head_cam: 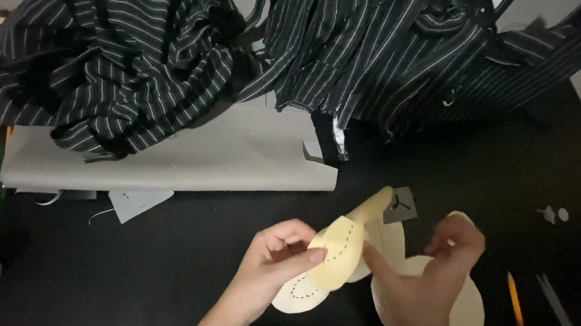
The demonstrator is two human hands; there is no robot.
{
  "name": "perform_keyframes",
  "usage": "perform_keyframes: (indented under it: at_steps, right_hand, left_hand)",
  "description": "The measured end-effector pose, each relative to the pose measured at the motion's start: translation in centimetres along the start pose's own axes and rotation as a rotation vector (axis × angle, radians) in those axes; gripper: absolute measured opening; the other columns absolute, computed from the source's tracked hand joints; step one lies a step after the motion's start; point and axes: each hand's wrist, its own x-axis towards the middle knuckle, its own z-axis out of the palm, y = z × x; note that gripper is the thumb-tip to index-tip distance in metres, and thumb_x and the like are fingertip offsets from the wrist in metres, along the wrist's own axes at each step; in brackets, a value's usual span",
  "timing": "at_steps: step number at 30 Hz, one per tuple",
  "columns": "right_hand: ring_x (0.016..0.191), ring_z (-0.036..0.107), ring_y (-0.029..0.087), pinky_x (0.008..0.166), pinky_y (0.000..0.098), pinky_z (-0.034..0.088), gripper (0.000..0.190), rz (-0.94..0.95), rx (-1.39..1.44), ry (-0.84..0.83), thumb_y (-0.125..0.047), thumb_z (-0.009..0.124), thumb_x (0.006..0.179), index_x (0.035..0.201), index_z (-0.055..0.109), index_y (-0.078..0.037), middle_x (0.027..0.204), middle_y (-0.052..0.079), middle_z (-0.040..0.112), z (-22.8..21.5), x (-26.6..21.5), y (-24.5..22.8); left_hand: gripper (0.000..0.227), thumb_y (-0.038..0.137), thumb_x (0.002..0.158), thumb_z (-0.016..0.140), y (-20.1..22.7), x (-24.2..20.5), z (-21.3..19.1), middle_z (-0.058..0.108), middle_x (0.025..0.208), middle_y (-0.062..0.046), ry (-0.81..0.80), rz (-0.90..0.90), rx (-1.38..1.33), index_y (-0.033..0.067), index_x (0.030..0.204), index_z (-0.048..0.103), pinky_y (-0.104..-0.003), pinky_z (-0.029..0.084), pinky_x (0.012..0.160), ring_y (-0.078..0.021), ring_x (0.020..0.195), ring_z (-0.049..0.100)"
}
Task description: Hand-stitching a small grey leather detail onto a yellow bunny-ear shaped leather template using a needle and thread.
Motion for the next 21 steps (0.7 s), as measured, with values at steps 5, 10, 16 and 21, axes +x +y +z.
perform_keyframes:
  at_steps: [5, 10, 16, 21]
  right_hand:
    - [0.122, 0.042, 0.024, 0.094, 0.035, 0.041, 0.099, 0.013, 0.273, -0.37, -0.012, 0.083, 0.053, 0.138, 0.033, -0.016, 0.141, 0.01, 0.03, -0.4, 1.6, 4.8]
    - [0.088, 0.063, 0.022, 0.082, 0.0319, 0.05, 0.026, -0.344, 0.378, -0.127, -0.009, 0.079, 0.06, 0.081, 0.064, -0.007, 0.09, 0.012, 0.067, -2.1, 1.4, 2.2]
    - [0.099, 0.056, 0.022, 0.096, 0.0433, 0.03, 0.031, -0.727, -0.036, -0.145, -0.012, 0.062, 0.069, 0.098, 0.063, -0.024, 0.106, -0.003, 0.061, -1.0, -0.3, 4.6]
    - [0.103, 0.055, 0.021, 0.089, 0.0434, 0.027, 0.053, -0.62, 0.075, -0.568, -0.046, 0.078, 0.054, 0.101, 0.064, -0.025, 0.108, -0.004, 0.064, -1.7, 0.9, 2.5]
  left_hand:
    - [0.011, 0.01, 0.081, 0.071, -0.3, -0.9, -0.8, 0.062, 0.075, -0.002, -0.312, -0.109, -0.175, 0.0049, 0.085, 0.062, -0.019, 0.046, 0.06, -0.0081, 0.067, 0.058]
    - [0.01, 0.01, 0.08, 0.069, 0.2, -1.0, -0.5, 0.06, 0.082, -0.004, -0.232, -0.094, -0.224, 0.0052, 0.083, 0.061, -0.024, 0.042, 0.06, -0.0123, 0.071, 0.055]
    - [0.02, 0.008, 0.088, 0.055, 1.1, -0.1, -0.1, 0.067, 0.094, -0.018, 0.036, 0.072, -0.406, -0.0055, 0.103, 0.059, -0.036, 0.053, 0.075, -0.0239, 0.084, 0.064]
    - [0.022, 0.005, 0.085, 0.058, 1.0, 0.5, -0.1, 0.066, 0.096, -0.018, 0.219, -0.031, -0.43, -0.0058, 0.104, 0.06, -0.034, 0.052, 0.077, -0.0239, 0.087, 0.063]
